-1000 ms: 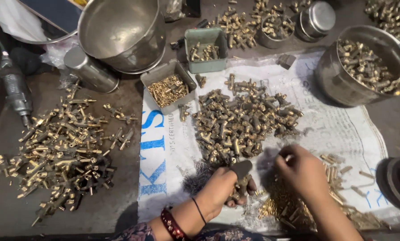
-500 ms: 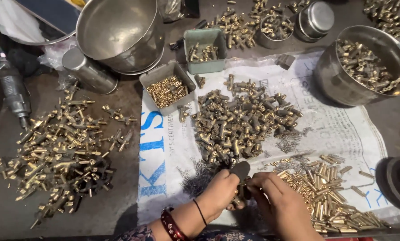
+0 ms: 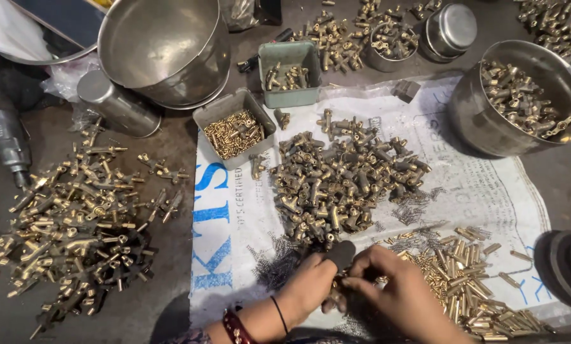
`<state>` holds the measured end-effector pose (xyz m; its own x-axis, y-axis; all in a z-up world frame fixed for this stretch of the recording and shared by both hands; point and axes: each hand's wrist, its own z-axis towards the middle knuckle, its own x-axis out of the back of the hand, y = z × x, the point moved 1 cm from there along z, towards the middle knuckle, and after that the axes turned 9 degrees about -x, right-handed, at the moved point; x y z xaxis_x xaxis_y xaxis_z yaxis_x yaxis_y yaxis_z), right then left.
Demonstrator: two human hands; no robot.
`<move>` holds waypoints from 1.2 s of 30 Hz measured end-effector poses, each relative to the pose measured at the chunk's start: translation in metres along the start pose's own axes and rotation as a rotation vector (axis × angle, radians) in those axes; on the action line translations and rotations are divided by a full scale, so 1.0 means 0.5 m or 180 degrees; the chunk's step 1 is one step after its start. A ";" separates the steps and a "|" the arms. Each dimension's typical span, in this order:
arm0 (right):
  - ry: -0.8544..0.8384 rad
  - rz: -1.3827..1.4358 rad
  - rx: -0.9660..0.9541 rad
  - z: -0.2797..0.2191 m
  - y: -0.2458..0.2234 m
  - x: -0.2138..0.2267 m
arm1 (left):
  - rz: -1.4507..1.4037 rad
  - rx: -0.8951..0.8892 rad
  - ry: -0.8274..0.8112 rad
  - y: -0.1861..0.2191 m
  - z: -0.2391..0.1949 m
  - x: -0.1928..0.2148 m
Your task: Assembling small brass valve components by hand at a workbench.
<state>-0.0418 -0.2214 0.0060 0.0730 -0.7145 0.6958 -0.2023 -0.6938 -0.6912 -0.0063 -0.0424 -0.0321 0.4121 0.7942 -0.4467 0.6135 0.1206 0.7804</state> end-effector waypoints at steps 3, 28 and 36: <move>0.0324 -0.0149 -0.0587 0.106 0.048 0.075 | -0.0014 0.0003 -0.0059 0.008 0.004 -0.011; 0.0901 -0.2327 0.0113 0.178 0.070 0.022 | 0.2219 -0.1474 0.0554 0.070 -0.027 -0.023; 0.0391 0.0883 0.0327 -0.001 -0.040 0.026 | 0.2604 -0.1237 0.0219 0.067 -0.041 -0.016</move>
<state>-0.0374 -0.2170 0.0289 -0.0909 -0.8658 0.4920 -0.0978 -0.4839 -0.8697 -0.0028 -0.0328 0.0065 0.5704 0.7525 0.3292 -0.1284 -0.3142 0.9407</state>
